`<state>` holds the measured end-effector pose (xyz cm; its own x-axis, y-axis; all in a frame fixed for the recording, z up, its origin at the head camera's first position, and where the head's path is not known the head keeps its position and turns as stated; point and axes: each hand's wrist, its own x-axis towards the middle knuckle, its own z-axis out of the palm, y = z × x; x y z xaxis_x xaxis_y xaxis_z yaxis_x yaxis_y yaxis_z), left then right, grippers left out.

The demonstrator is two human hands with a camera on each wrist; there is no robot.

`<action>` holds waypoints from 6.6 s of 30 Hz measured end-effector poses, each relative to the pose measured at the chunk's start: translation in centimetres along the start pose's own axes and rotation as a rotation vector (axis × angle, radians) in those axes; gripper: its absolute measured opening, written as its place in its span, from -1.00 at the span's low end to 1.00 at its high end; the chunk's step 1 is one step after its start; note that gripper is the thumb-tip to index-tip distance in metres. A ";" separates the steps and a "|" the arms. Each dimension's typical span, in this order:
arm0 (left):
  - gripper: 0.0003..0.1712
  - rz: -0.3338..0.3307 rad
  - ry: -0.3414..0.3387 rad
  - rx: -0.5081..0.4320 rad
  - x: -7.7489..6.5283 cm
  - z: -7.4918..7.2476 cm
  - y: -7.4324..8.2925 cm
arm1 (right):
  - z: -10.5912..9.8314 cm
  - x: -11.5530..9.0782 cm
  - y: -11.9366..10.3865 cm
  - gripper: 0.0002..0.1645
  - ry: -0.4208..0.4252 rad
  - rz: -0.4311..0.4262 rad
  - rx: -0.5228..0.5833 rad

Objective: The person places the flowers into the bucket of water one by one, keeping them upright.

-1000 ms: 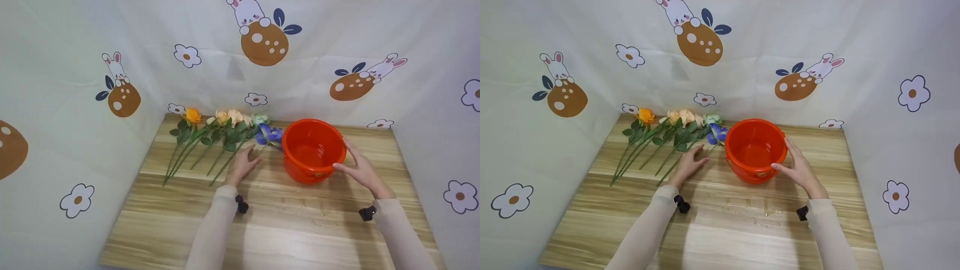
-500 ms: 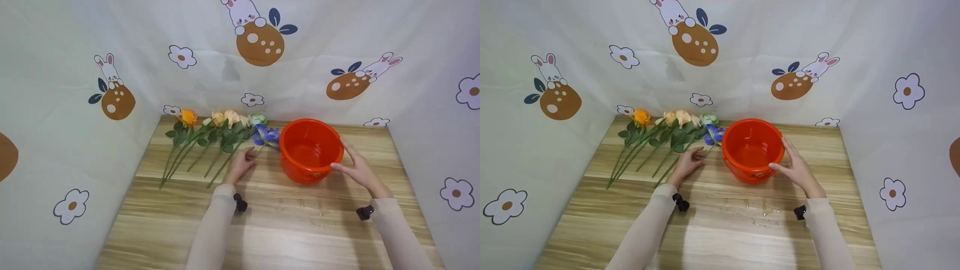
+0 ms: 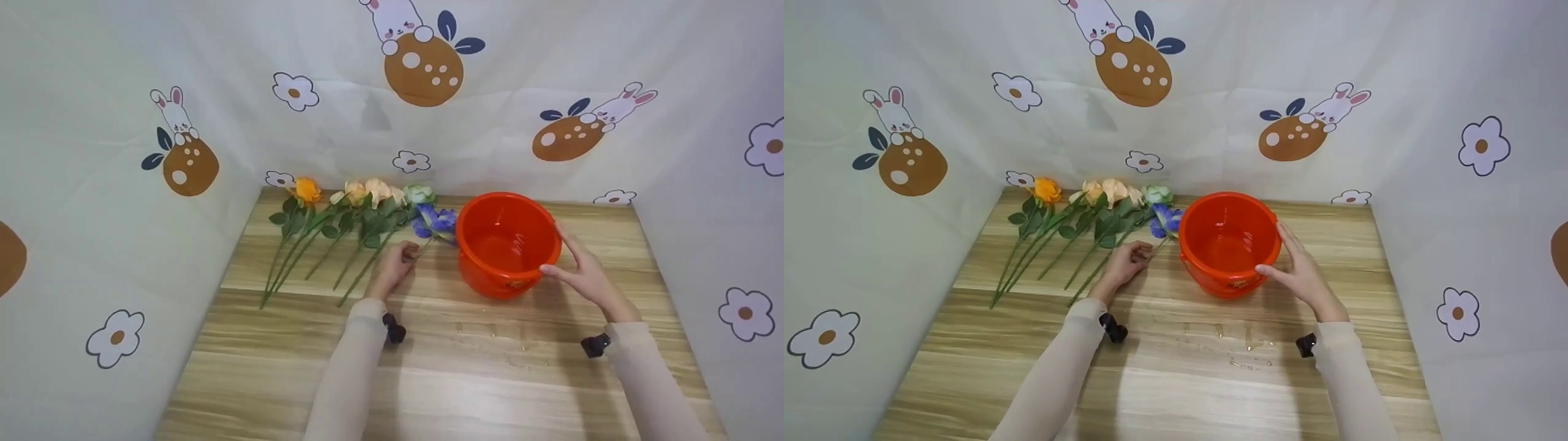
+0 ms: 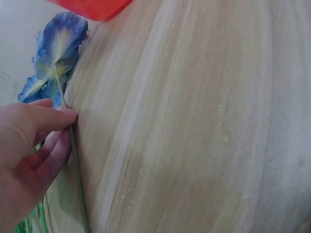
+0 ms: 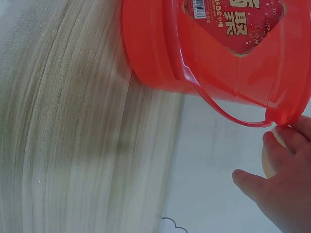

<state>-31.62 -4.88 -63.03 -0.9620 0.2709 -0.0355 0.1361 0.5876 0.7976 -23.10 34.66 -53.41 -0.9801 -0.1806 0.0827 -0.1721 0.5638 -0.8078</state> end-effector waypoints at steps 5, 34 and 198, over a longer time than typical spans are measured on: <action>-0.64 -0.048 0.002 -0.001 -0.1 -0.1 0.2 | 0.0 -0.1 -0.1 0.10 -0.001 -0.004 0.004; -0.72 -0.022 0.186 -0.185 -0.6 -3.2 4.5 | -0.1 -0.1 -0.3 0.13 -0.011 0.031 0.004; -0.67 0.115 0.112 -0.616 2.6 -3.5 13.5 | 0.4 -0.2 0.4 0.11 0.010 0.018 0.116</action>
<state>-33.14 1.15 -50.25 -0.9727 0.2057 0.1076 0.1108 0.0044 0.9938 -22.92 34.59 -53.99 -0.9840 -0.1629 0.0724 -0.1420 0.4701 -0.8711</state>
